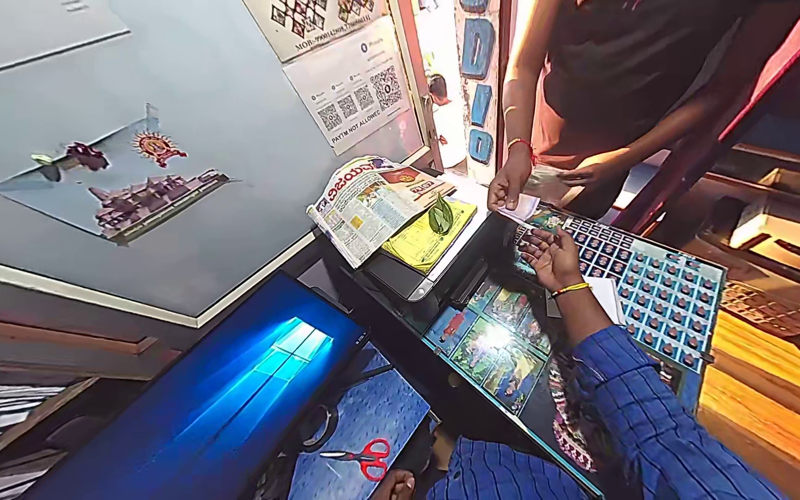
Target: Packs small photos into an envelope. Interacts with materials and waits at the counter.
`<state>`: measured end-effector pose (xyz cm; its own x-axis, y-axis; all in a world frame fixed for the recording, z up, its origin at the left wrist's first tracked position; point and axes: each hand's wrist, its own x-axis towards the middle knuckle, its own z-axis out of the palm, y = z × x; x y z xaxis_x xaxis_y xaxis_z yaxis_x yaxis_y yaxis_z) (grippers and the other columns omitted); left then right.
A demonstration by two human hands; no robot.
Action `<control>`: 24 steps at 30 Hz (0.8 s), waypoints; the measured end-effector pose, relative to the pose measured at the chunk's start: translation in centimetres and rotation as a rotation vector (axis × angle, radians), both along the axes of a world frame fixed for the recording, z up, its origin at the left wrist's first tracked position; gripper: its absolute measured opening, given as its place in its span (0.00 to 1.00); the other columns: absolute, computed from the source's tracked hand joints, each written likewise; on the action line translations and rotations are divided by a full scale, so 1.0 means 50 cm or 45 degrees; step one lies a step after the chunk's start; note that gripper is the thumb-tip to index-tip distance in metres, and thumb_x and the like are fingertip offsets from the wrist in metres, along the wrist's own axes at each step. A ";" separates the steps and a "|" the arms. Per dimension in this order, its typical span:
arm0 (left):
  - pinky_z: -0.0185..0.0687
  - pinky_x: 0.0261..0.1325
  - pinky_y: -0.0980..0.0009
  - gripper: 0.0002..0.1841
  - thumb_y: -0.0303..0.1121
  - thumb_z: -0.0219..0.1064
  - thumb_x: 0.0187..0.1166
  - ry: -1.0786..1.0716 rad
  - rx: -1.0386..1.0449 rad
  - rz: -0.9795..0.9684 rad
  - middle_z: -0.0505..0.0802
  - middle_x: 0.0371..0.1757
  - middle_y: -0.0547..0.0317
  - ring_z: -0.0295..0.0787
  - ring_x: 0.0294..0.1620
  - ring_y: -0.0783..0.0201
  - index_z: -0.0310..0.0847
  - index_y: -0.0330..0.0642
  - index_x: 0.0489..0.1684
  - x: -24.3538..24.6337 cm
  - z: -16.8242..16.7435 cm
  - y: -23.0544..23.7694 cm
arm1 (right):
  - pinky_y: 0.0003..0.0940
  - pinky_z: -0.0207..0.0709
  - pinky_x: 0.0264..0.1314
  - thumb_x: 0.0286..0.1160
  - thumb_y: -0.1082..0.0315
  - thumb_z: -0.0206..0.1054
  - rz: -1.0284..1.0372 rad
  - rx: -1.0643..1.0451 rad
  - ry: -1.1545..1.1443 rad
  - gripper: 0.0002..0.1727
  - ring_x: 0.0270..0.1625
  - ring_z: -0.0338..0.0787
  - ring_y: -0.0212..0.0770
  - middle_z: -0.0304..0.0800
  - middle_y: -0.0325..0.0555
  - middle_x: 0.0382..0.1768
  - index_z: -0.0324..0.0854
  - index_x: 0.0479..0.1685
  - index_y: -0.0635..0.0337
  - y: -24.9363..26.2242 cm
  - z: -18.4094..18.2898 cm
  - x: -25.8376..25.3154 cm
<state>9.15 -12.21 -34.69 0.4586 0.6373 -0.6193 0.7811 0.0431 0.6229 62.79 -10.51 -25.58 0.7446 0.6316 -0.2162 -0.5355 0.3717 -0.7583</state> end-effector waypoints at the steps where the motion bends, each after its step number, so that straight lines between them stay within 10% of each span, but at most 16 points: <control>1: 0.80 0.70 0.50 0.21 0.41 0.59 0.89 0.002 0.004 -0.002 0.93 0.57 0.40 0.91 0.59 0.51 0.82 0.32 0.66 0.004 0.002 0.002 | 0.45 0.84 0.51 0.92 0.40 0.30 -0.002 -0.006 -0.020 0.37 0.47 0.90 0.47 0.87 0.51 0.52 0.75 0.65 0.60 -0.004 0.005 0.001; 7: 0.81 0.68 0.52 0.20 0.40 0.60 0.88 -0.057 0.016 -0.048 0.93 0.55 0.42 0.91 0.57 0.54 0.82 0.32 0.64 0.018 -0.009 0.003 | 0.46 0.85 0.48 0.86 0.41 0.53 -0.066 -0.011 -0.106 0.24 0.43 0.89 0.43 0.86 0.43 0.42 0.78 0.50 0.54 -0.017 0.032 -0.018; 13: 0.82 0.62 0.52 0.19 0.41 0.61 0.87 -0.046 0.046 -0.188 0.94 0.50 0.45 0.91 0.51 0.55 0.84 0.35 0.62 0.049 -0.023 0.012 | 0.41 0.88 0.46 0.88 0.61 0.62 -0.170 -0.209 -0.314 0.16 0.44 0.93 0.43 0.92 0.51 0.48 0.81 0.63 0.62 -0.021 0.043 -0.029; 19: 0.80 0.71 0.46 0.20 0.39 0.59 0.87 -0.048 0.279 -0.699 0.93 0.58 0.41 0.91 0.62 0.46 0.84 0.36 0.66 0.169 -0.100 0.041 | 0.38 0.88 0.47 0.92 0.63 0.54 -0.261 -0.307 -0.343 0.17 0.44 0.92 0.40 0.91 0.52 0.46 0.76 0.63 0.68 -0.117 0.001 -0.096; 24: 0.77 0.74 0.42 0.29 0.27 0.58 0.85 0.064 0.399 -1.357 0.89 0.67 0.42 0.86 0.69 0.42 0.69 0.61 0.86 0.313 -0.117 0.037 | 0.41 0.87 0.57 0.89 0.60 0.58 0.031 -0.848 -0.884 0.18 0.48 0.93 0.39 0.93 0.51 0.44 0.83 0.58 0.68 -0.267 -0.036 -0.202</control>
<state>24.81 -10.38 -40.56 0.8436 0.0635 -0.5332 0.3492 -0.8193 0.4548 52.68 -23.87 -27.40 0.8299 0.5556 -0.0517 0.1109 -0.2549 -0.9606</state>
